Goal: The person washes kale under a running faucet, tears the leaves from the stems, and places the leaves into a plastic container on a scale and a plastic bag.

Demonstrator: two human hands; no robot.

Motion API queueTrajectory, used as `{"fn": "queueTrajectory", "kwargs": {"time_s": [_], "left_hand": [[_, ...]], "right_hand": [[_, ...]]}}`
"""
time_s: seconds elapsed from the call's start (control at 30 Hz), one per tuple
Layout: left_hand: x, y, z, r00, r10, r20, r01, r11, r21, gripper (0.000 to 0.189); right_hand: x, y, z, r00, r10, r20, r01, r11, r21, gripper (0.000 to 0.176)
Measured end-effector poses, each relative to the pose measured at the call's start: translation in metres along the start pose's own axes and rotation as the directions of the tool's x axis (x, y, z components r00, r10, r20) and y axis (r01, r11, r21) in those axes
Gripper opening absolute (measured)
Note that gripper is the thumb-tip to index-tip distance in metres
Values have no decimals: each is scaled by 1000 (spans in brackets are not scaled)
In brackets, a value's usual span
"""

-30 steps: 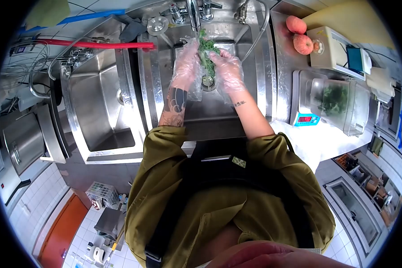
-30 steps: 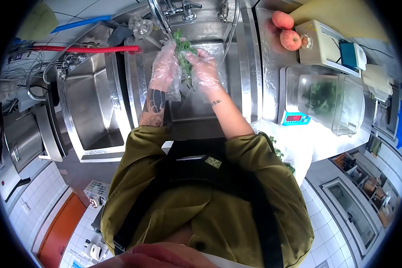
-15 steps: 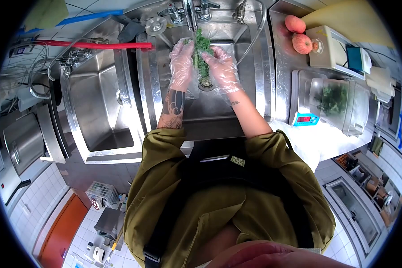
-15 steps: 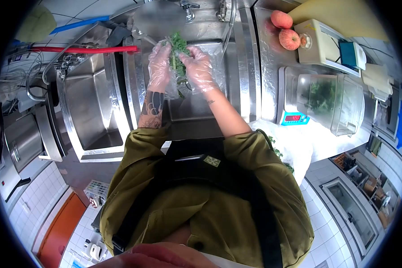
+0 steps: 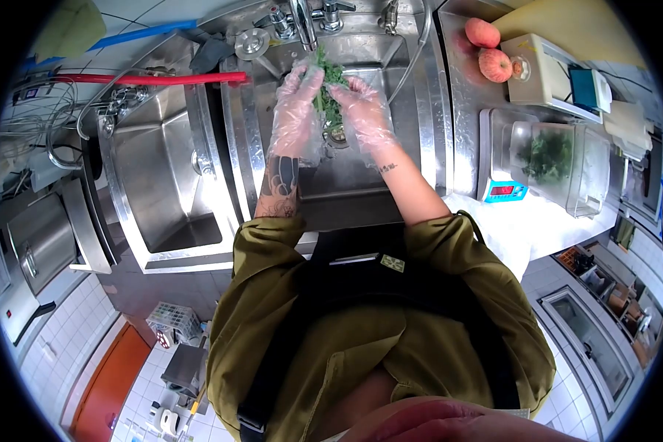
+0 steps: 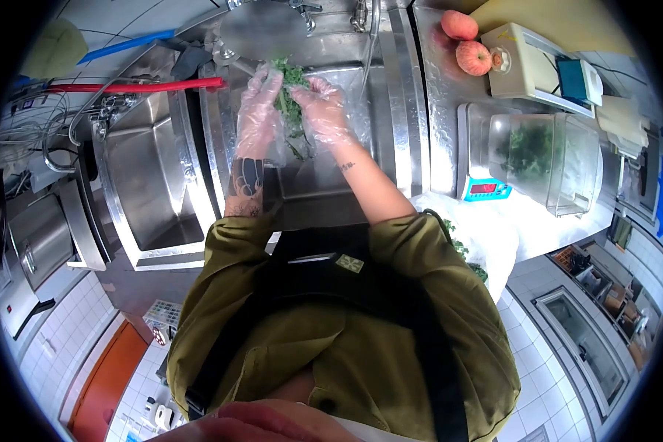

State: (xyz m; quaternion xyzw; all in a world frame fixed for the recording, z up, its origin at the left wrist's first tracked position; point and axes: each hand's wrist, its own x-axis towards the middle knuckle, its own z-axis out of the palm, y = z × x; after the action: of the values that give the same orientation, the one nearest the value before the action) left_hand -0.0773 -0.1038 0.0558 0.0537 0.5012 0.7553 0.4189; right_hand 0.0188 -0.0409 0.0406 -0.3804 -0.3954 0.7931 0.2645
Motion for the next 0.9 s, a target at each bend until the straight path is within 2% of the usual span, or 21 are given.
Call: {"fn": "queueTrajectory", "kwargs": {"time_s": [0.07,0.1,0.2,0.23,0.33,0.37,0.43,0.47,0.53,0.6,0.63,0.73,0.77,0.9], "left_hand": [[6,-1,-4,984,86,157,-109,984,142,36],[-2,7,5,983,112,146,-132,981,141,35],[10,-5,-9,949,242,200,-299,889,346,35],[14,-8,-12,945,278,173,-324,867,377,36],[16,-10,-5,963,156,-221,-107,970,218,38],[15,-2,-7,988,54,-147,-49,998,36,44],[18,6,-20,994,10,-113,-20,996,-84,46],[20,8,-23,996,-10,-91,-4,990,-144,47],[28,9,-23,997,43,-63,-49,994,-102,50],[36,5,-39,998,59,13,-58,996,-65,49],[30,15,-21,999,38,5,-38,999,-35,51],[19,24,8,1000,18,-10,-19,991,-132,55],[18,26,12,998,54,38,-46,982,-185,58],[29,34,11,983,160,-93,-166,984,-61,56]], "right_hand": [[15,11,-9,999,-34,12,34,999,-8,28],[11,-4,-10,998,60,22,-57,991,-118,35],[0,-16,-4,999,-30,-18,26,984,-177,42],[4,-7,-10,995,-99,-22,89,953,-290,49],[-6,-2,-15,986,-140,-92,103,939,-328,51],[-11,-3,-16,990,-89,-113,57,963,-262,50],[-23,-13,-15,990,13,-143,-31,992,-125,48],[-28,-17,-16,987,50,-150,-69,989,-127,46],[-35,-22,-18,979,121,-164,-143,981,-129,41],[-36,-15,-22,981,94,-167,-109,990,-85,37],[-35,-10,-24,982,81,-168,-92,994,-62,35],[-35,-7,-25,982,71,-175,-78,996,-33,33],[-36,-9,-23,980,84,-182,-90,996,-24,32],[-40,-21,-21,975,101,-197,-102,995,6,31]]}}
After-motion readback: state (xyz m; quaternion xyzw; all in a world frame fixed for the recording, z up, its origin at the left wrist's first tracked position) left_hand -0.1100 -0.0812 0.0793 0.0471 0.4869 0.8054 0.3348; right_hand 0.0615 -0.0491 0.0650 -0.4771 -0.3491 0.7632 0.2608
